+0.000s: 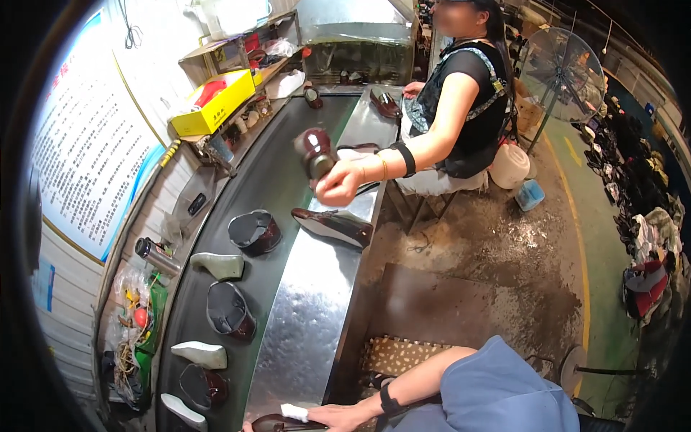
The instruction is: Attaching a shoe upper to a last using a lasting machine in a manufacturing setting.
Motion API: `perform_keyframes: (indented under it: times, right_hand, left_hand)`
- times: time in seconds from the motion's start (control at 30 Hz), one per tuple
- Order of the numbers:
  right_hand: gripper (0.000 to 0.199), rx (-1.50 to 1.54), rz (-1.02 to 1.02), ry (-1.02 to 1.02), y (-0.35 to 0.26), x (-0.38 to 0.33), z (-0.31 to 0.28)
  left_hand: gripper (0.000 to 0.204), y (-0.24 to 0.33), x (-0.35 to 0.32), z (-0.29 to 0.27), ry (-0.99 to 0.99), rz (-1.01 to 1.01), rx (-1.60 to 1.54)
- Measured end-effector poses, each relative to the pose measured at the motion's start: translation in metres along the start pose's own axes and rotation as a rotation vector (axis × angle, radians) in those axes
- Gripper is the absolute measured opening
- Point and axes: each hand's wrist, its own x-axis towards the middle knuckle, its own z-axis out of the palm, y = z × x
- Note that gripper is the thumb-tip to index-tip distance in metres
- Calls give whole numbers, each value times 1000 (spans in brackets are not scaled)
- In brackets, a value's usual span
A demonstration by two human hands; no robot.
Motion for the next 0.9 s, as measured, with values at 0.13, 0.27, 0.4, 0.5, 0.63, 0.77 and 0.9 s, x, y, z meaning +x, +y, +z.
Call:
perform_keyframes:
  times: [0.13,0.27,0.4,0.5,0.63,0.77,0.9]
  right_hand:
    - [67,91,251,-26,7,29,10]
    - [67,70,266,-97,7,27,13]
    - [70,111,329,-132,22,23,25]
    - [69,152,411,-123,18,23,19]
    - [71,167,427,-85,27,23,24]
    - [52,-146,-11,196,31,25,3]
    - [61,-782,-74,475,29,48,-132]
  left_hand:
    - [45,10,-15,-25,56,36,-13]
    - [44,3,-19,-27,68,109,-94]
    - [33,-31,-8,-26,67,129,-98]
    - [33,-10,-22,-17,73,129,-154]
    - [32,-7,-29,-13,59,134,-132]
    - [32,-14,-27,-12,48,147,-154]
    - [38,-41,14,-19,28,97,33]
